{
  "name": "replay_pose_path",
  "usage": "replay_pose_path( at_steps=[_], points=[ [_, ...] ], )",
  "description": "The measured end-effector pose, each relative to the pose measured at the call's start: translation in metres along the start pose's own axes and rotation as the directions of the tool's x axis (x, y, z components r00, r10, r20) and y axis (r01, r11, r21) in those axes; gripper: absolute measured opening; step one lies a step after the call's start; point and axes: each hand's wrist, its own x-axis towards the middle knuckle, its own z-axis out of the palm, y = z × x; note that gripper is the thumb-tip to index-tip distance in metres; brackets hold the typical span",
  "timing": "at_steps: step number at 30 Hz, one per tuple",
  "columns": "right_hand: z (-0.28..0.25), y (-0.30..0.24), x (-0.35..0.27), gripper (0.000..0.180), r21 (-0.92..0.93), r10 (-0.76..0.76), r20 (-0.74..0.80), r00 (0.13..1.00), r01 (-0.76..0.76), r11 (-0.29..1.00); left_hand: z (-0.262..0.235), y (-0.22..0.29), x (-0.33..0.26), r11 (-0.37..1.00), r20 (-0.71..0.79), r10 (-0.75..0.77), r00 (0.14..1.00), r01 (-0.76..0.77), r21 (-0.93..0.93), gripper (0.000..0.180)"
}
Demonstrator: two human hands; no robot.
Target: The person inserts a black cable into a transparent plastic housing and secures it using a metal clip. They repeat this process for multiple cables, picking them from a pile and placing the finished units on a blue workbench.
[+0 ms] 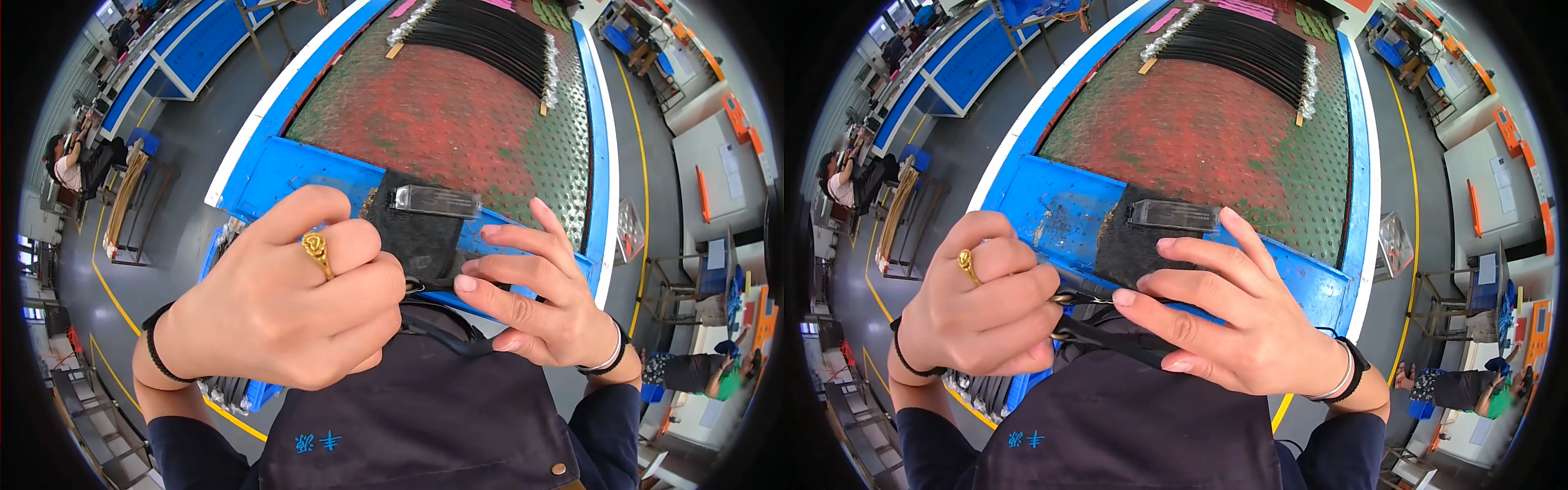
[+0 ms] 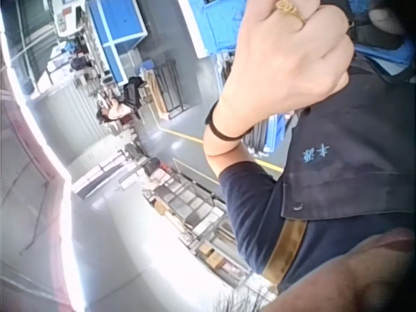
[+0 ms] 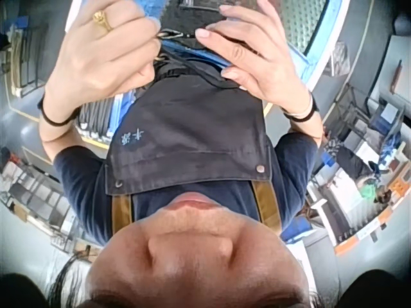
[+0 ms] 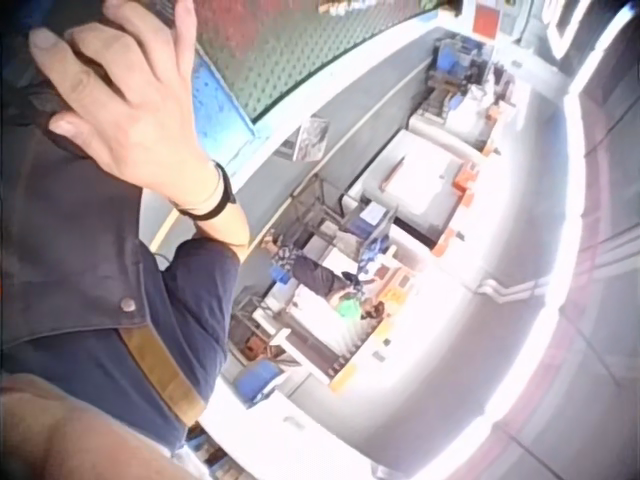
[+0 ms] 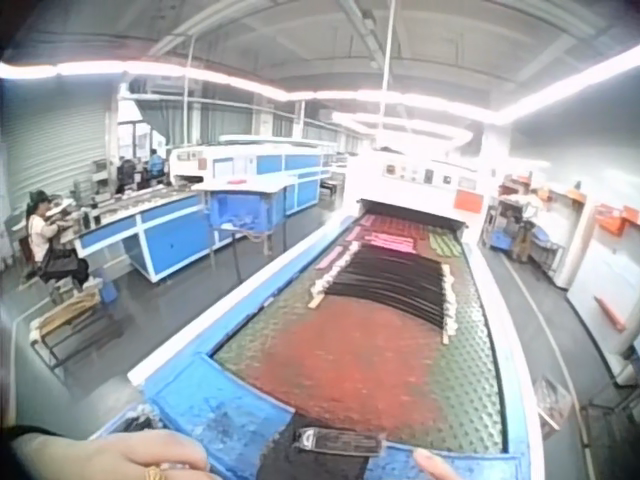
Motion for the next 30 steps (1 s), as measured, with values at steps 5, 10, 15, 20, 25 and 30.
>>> replay_pose_path(
  at_steps=[5,10,15,20,25,30],
  points=[
    [-0.0013,-0.0023,0.0017,0.046,0.046,0.037,0.004,0.999,-0.037,0.998,0.001,0.0009,-0.0017,1.0,-0.024,-0.003,1.0,0.003,-0.014,0.021],
    [0.001,0.0003,-0.001,0.045,0.035,0.045,-0.013,0.999,-0.044,0.998,0.0027,0.0004,-0.0021,1.0,-0.031,0.005,1.0,-0.005,-0.008,0.023],
    [-0.0002,0.0007,-0.0015,0.049,0.013,0.023,-0.043,0.999,-0.022,1.0,0.0017,0.0025,-0.002,1.0,-0.04,-0.002,0.999,0.002,-0.005,0.022],
    [0.0033,-0.0017,-0.0004,0.053,-0.021,0.013,-0.026,1.0,-0.014,1.0,0.0054,0.0031,-0.0015,1.0,-0.077,0.003,0.997,-0.002,0.006,0.021],
    [0.0008,-0.0029,-0.0023,0.056,-0.039,0.027,-0.043,0.999,-0.029,0.999,0.0032,0.0045,-0.0027,1.0,-0.056,-0.016,0.998,0.015,-0.01,0.021],
    [0.0019,-0.0066,-0.0009,0.057,-0.059,-0.011,-0.056,0.998,0.007,0.998,-0.0028,0.0043,-0.0022,0.998,0.015,-0.039,0.999,0.04,-0.05,0.019]
  ],
)
